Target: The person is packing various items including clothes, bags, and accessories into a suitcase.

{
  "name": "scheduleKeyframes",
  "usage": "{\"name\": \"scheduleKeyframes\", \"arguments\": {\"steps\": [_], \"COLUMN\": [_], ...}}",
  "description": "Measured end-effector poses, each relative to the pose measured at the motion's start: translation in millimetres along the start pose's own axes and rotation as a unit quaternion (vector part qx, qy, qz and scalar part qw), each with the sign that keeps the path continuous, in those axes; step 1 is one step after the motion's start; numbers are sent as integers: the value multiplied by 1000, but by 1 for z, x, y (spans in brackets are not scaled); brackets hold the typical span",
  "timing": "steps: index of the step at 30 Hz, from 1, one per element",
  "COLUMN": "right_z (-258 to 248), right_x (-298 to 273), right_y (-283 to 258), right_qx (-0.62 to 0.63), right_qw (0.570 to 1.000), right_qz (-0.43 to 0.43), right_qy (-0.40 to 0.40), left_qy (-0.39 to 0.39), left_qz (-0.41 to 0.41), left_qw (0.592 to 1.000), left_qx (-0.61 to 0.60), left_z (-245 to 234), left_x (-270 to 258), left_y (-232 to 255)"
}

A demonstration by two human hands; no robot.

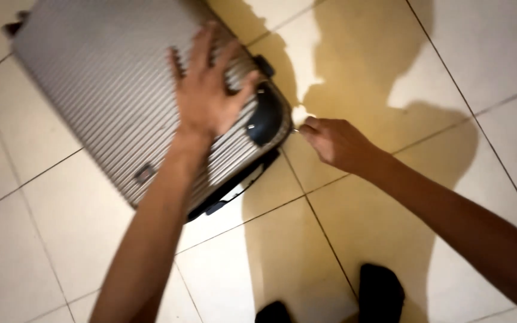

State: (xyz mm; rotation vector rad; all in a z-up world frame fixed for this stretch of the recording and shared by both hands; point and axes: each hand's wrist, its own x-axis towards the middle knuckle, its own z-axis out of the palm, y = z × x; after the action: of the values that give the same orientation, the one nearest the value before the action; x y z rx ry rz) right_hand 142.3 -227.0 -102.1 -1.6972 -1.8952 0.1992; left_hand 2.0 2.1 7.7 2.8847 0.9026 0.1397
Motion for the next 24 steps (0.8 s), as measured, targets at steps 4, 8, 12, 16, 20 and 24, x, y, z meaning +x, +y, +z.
{"name": "scheduleKeyframes", "arguments": {"steps": [4, 8, 12, 16, 20, 24], "right_z": [16, 30, 73, 80, 91, 98], "right_x": [-10, -3, -7, -11, -17, 5], "right_y": [-8, -11, 10, 5, 6, 12], "right_qx": [-2, 37, 59, 51, 32, 29], "right_qw": [995, 983, 970, 969, 962, 968], "right_qz": [0, 92, 181, 225, 264, 249], "right_qy": [-97, -156, -152, -87, -64, 10], "left_qy": [-71, -56, 170, 207, 137, 61], "left_qz": [-37, -36, -23, -176, -426, -436], "left_qw": [994, 993, 984, 956, 836, 712], "left_qx": [73, 96, 45, -109, -316, -547], "left_z": [-10, -9, 8, -44, 13, 79], "left_x": [-2, -5, -57, -185, -275, -266], "left_y": [13, 12, -11, -51, -127, -157]}}
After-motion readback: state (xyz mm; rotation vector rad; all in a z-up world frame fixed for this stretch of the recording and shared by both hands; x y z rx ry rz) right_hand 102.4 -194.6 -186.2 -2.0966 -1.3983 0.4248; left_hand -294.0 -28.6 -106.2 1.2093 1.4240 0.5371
